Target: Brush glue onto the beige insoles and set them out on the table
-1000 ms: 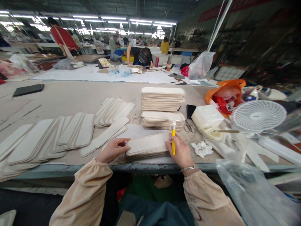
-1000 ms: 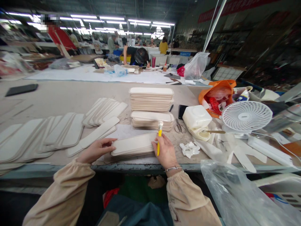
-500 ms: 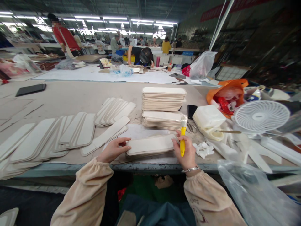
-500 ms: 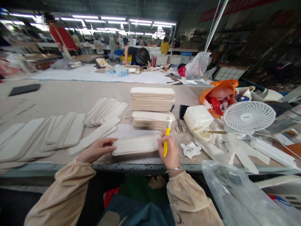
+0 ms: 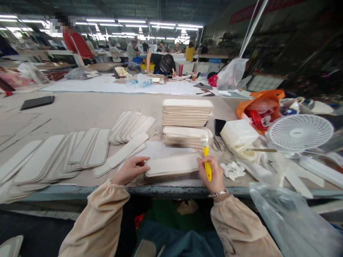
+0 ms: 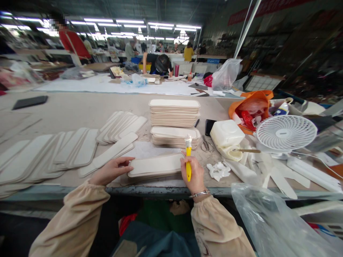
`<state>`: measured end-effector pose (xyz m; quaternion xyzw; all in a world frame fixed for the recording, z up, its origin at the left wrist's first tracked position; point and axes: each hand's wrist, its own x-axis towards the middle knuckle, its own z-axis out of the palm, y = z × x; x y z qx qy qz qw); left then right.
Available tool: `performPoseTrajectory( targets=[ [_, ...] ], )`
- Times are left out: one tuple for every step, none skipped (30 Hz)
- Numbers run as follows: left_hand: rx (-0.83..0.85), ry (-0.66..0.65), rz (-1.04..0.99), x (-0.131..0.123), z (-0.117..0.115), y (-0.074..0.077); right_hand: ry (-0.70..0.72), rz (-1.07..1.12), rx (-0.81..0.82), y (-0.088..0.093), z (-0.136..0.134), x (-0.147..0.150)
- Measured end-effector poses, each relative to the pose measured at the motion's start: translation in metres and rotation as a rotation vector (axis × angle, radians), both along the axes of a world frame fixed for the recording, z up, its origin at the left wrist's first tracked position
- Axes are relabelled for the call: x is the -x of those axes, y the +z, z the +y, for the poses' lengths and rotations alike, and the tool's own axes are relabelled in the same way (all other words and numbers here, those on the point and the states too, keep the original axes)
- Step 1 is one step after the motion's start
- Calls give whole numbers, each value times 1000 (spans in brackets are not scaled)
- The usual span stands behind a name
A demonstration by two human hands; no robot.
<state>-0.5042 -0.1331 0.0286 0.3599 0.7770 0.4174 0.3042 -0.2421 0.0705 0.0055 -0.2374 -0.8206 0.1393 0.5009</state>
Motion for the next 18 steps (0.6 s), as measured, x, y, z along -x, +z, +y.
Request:
performPoseTrajectory(
  targets=[
    [0,1,-1,0,0,1,-4,-5,-5,0,0,0],
    [1,2,-2,-1,0,2,-6,-8,-10,0,0,0],
    [0,4,-5,-1,1,3,-7,-12,-14,0,0,-1],
    [1,6,-6,-2,1,4,-7,-12,-18,0,0,-1],
    [2,9,-6,-2,1,5,-7,-13,-21,0,0,-1],
    [4,11,-3,-3,1,5,-7,-14,-23,0,0,-1],
    [6,13,0,-3,1,6,-9,-18,-23,0,0,-1],
    [9,14,3,-3,1,7,-13,-23,-21,0,0,-1],
    [12,14,6,-3,1,7,-17,-28,-21,0,0,-1],
    [17,14,8,-3,1,7,-21,-32,-22,0,1,-1],
    [18,14,9,-3,1,7,-22,-35,-25,0,1,-1],
    [18,15,10,-3,1,7,-23,-36,-30,1,0,-1],
    [15,15,11,-3,1,6,-21,-35,-37,1,0,-1],
    [10,15,14,-3,1,5,-19,-33,-43,2,0,-1],
    [3,14,17,-3,1,4,-18,-34,-47,2,0,-1],
    [-4,14,19,-3,0,4,-18,-37,-49,2,0,-1],
    [-10,13,21,-3,0,3,-20,-41,-49,2,0,-1],
    [-13,10,25,-3,0,2,-23,-47,-47,2,0,-1]
  ],
)
